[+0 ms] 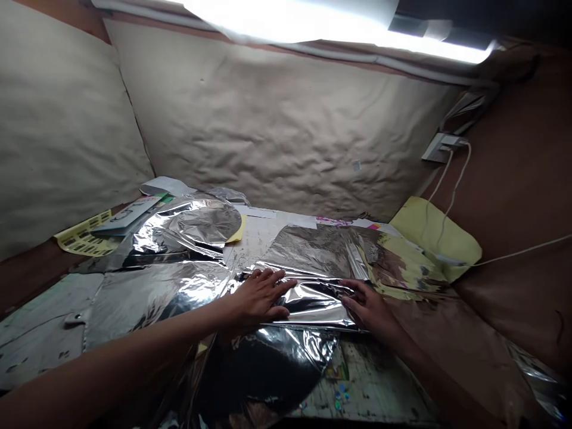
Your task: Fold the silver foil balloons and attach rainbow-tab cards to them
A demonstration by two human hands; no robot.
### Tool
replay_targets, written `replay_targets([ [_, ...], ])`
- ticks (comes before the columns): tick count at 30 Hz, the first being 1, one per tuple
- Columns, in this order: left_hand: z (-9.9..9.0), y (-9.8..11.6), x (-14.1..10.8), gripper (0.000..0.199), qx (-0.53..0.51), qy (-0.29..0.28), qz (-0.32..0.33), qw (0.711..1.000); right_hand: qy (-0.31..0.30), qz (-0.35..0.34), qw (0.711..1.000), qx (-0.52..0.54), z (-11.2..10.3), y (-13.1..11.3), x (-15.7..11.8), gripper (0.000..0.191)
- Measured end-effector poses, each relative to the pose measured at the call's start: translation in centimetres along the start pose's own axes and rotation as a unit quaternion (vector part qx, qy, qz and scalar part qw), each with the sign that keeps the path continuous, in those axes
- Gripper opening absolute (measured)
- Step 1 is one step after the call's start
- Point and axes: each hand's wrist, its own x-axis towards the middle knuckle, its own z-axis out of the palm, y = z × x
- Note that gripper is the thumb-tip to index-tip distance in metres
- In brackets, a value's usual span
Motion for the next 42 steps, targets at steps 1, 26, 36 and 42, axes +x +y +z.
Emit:
replay_targets([
  [1, 0.3, -0.1, 0.0, 0.074, 0.000, -0.002, -0.010, 1.000, 0.045, -0.040, 0.996, -0.066, 0.3, -0.1, -0.3, 0.047],
  [26, -2.8, 4.0, -5.7, 0.059, -0.045, -0.045, -0.018, 0.998, 0.026, -0.320, 0.865, -0.386, 3.0, -2.9, 2.3, 0.052],
  [36, -1.2, 2.6, -5.3, 0.069, -0.055, -0.058, 0.097, 0.992, -0.166, -0.306, 0.879, -0.327, 4.5, -2.3, -3.5, 0.052],
  [42, -1.1, 3.2, -6.1, 0.065, -0.091, -0.087, 0.098, 0.987, -0.083, -0.281, 0.904, -0.312, 4.3, -2.3, -0.4, 0.058],
])
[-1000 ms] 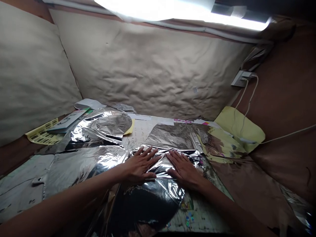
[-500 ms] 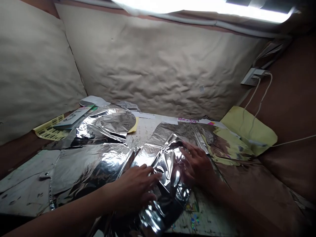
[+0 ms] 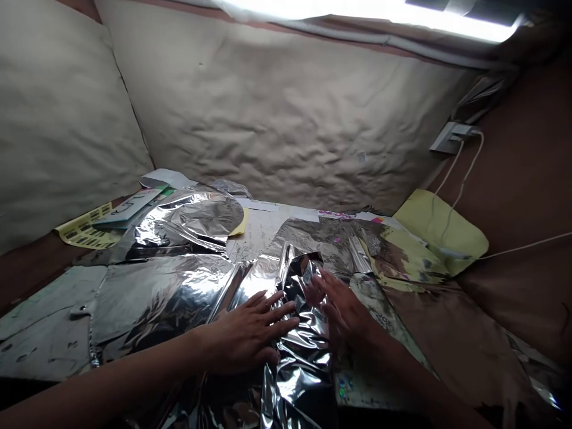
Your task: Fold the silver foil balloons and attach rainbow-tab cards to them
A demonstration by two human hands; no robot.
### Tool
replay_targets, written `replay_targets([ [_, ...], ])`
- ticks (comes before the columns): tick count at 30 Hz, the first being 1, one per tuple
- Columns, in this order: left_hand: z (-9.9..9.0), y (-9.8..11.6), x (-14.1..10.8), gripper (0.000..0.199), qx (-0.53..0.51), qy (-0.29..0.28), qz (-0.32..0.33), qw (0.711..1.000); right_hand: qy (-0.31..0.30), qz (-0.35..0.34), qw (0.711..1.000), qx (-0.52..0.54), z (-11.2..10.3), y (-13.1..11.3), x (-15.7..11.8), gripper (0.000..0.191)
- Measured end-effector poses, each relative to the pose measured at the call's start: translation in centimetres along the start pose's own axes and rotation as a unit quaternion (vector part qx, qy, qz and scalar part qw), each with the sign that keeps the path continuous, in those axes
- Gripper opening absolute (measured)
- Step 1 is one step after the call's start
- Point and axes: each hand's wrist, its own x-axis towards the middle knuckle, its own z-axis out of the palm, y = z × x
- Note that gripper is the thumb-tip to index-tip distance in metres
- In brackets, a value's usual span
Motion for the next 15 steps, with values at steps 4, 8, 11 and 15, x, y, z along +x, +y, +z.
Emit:
replay_targets([
  [4, 0.5, 0.3, -0.1, 0.065, 0.005, 0.017, 0.010, 1.000, -0.051, 0.045, 0.997, -0.029, 0.5, 1.7, 4.8, 0.065],
  [8, 0.8, 0.4, -0.2, 0.063, 0.018, 0.027, -0.002, 0.999, -0.107, 0.033, 0.993, -0.045, 0.7, 2.3, 6.5, 0.071],
  [11, 0.9, 0.4, -0.1, 0.062, 0.020, 0.027, -0.007, 0.999, -0.064, 0.000, 0.995, -0.072, 0.8, 1.6, 6.3, 0.072],
  [15, 0.9, 0.4, 0.0, 0.060, 0.025, 0.020, -0.004, 0.999, -0.100, -0.073, 0.991, -0.047, 0.9, -0.2, 6.2, 0.064],
])
